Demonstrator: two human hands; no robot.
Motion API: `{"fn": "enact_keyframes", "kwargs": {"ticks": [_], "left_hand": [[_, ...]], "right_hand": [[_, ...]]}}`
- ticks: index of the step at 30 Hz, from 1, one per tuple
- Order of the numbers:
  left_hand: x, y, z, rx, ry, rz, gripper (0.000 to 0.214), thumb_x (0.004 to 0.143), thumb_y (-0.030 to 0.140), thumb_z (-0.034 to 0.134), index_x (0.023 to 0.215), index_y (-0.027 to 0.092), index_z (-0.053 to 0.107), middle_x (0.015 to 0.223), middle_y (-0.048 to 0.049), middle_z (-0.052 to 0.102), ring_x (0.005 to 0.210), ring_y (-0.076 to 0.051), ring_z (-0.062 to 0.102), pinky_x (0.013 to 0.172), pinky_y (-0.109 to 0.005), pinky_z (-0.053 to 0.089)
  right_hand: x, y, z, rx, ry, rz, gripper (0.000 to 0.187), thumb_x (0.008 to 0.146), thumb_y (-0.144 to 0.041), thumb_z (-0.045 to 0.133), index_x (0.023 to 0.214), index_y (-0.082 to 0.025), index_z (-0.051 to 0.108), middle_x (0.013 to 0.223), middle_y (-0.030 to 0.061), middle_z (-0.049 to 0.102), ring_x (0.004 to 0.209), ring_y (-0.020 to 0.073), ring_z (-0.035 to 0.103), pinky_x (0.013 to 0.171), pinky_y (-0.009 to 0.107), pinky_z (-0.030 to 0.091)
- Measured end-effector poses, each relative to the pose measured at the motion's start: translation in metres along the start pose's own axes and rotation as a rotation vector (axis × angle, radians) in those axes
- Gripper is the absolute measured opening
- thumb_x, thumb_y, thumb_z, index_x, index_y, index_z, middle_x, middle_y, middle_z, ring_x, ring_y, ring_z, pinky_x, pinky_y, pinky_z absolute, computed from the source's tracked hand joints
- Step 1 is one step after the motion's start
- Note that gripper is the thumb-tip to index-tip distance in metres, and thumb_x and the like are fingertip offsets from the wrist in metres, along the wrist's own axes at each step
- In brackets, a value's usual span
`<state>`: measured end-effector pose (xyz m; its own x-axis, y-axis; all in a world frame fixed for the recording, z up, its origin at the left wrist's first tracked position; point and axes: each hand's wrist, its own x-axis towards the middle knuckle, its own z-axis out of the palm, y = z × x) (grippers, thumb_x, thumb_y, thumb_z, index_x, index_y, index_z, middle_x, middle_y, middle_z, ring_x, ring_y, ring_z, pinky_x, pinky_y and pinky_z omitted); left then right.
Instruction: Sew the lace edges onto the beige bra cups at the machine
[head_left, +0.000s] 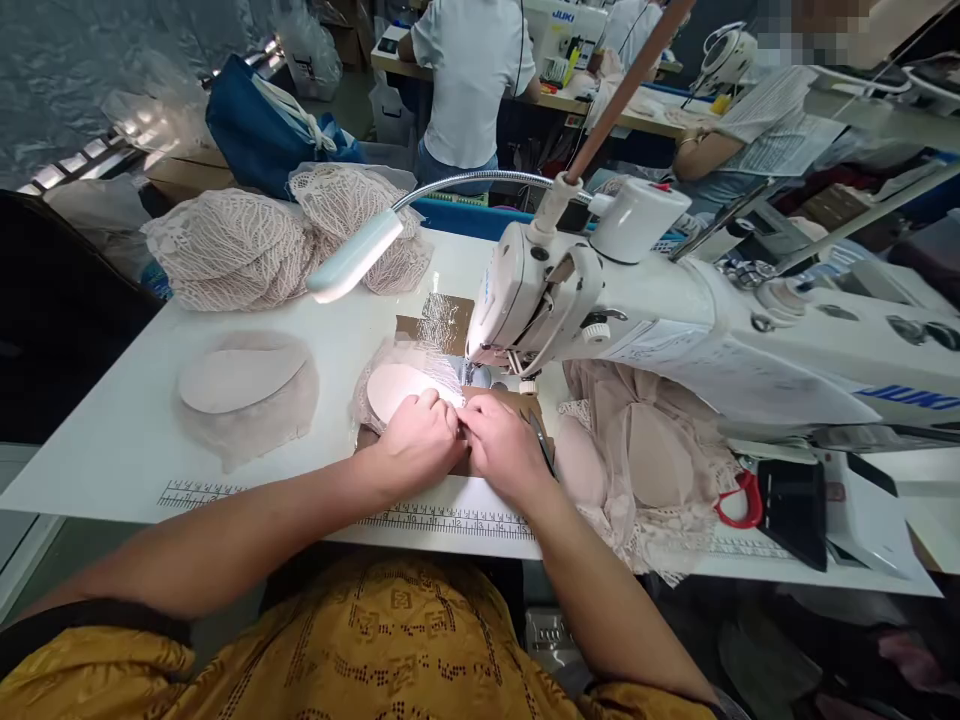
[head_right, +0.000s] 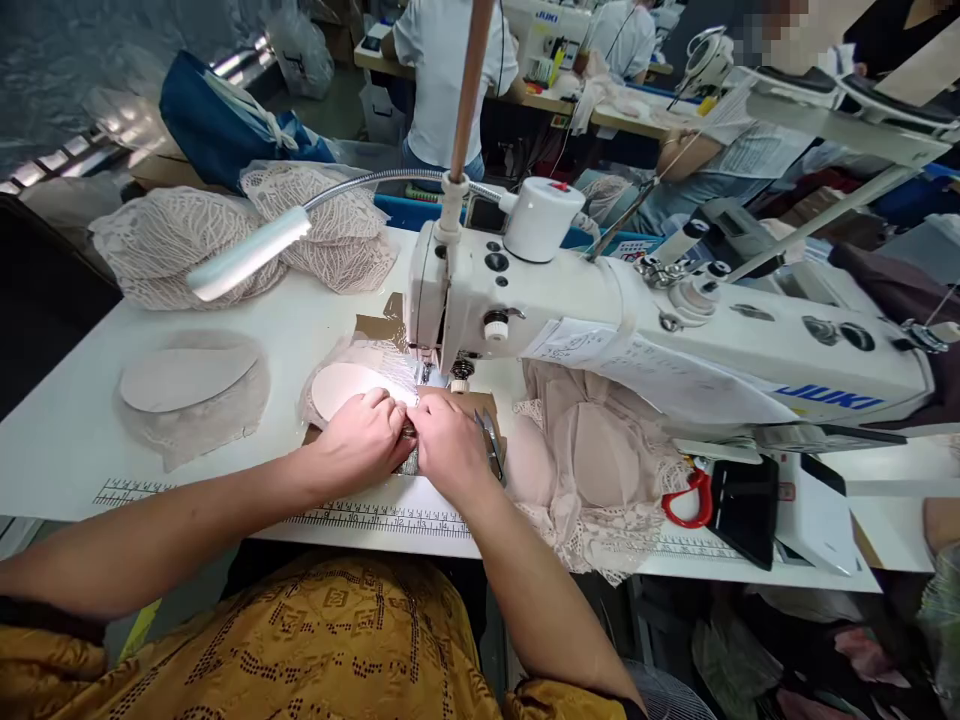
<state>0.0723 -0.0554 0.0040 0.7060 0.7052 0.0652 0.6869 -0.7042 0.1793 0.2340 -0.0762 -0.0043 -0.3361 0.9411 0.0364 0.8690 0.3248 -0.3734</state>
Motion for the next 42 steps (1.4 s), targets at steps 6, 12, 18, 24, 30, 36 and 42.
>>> {"fn": "enact_keyframes", "kwargs": {"ticks": [6,12,18,24,30,36,42], "left_hand": [[0.006,-0.038,-0.019,-0.382,-0.019,0.131,0.034,0.097,0.029,0.041,0.094,0.013,0.070,0.089,-0.0105,0.068,0.077,-0.019,0.061,0.071,-0.031,0.047],[0.018,-0.052,0.015,-0.208,0.171,0.234,0.034,0.097,0.023,0.041,0.111,0.008,0.068,0.121,-0.0189,0.065,0.089,-0.023,0.060,0.081,-0.038,0.049],[0.034,-0.068,0.021,-0.188,0.218,0.312,0.034,0.097,0.023,0.041,0.111,0.010,0.069,0.120,-0.0147,0.068,0.086,-0.022,0.061,0.076,-0.036,0.050],[0.037,-0.076,0.027,-0.200,0.265,0.312,0.031,0.095,0.024,0.047,0.114,0.013,0.069,0.121,-0.0109,0.068,0.081,-0.021,0.059,0.074,-0.036,0.050],[0.037,-0.075,0.025,-0.218,0.201,0.233,0.035,0.093,0.025,0.048,0.123,0.016,0.064,0.126,-0.0111,0.065,0.094,-0.024,0.059,0.083,-0.040,0.049],[0.034,-0.070,0.021,-0.114,0.168,0.101,0.037,0.094,0.027,0.045,0.126,0.019,0.062,0.132,-0.0124,0.059,0.120,-0.032,0.050,0.094,-0.049,0.043],[0.032,-0.062,0.017,-0.042,0.136,-0.059,0.042,0.094,0.031,0.042,0.130,0.015,0.055,0.141,-0.0166,0.049,0.129,-0.036,0.041,0.104,-0.057,0.034]], "right_hand": [[-0.003,-0.007,0.005,-0.305,-0.032,0.027,0.036,0.095,-0.015,0.038,0.120,-0.021,0.064,0.107,0.0106,0.065,0.092,0.0232,0.054,0.072,0.032,0.042],[0.004,-0.008,0.006,-0.343,-0.045,0.134,0.041,0.095,-0.015,0.036,0.126,-0.023,0.061,0.112,0.0119,0.064,0.093,0.0250,0.056,0.071,0.033,0.044],[0.012,-0.006,0.005,-0.326,-0.080,0.217,0.050,0.090,-0.008,0.040,0.134,-0.024,0.055,0.113,0.0109,0.063,0.093,0.0233,0.058,0.074,0.032,0.046],[0.014,-0.005,0.006,-0.317,-0.078,0.205,0.054,0.087,-0.006,0.041,0.136,-0.025,0.054,0.112,0.0109,0.063,0.090,0.0232,0.059,0.073,0.032,0.047],[0.011,-0.002,0.008,-0.297,-0.051,0.189,0.055,0.086,-0.006,0.042,0.136,-0.024,0.055,0.111,0.0111,0.063,0.089,0.0234,0.058,0.073,0.033,0.046],[0.007,0.007,0.015,-0.252,0.038,0.144,0.051,0.086,-0.008,0.043,0.131,-0.024,0.059,0.109,0.0091,0.065,0.084,0.0217,0.059,0.071,0.032,0.044],[0.008,0.009,0.018,-0.186,0.136,0.140,0.043,0.088,-0.011,0.042,0.123,-0.023,0.065,0.103,0.0077,0.067,0.081,0.0207,0.060,0.071,0.032,0.045]]}}
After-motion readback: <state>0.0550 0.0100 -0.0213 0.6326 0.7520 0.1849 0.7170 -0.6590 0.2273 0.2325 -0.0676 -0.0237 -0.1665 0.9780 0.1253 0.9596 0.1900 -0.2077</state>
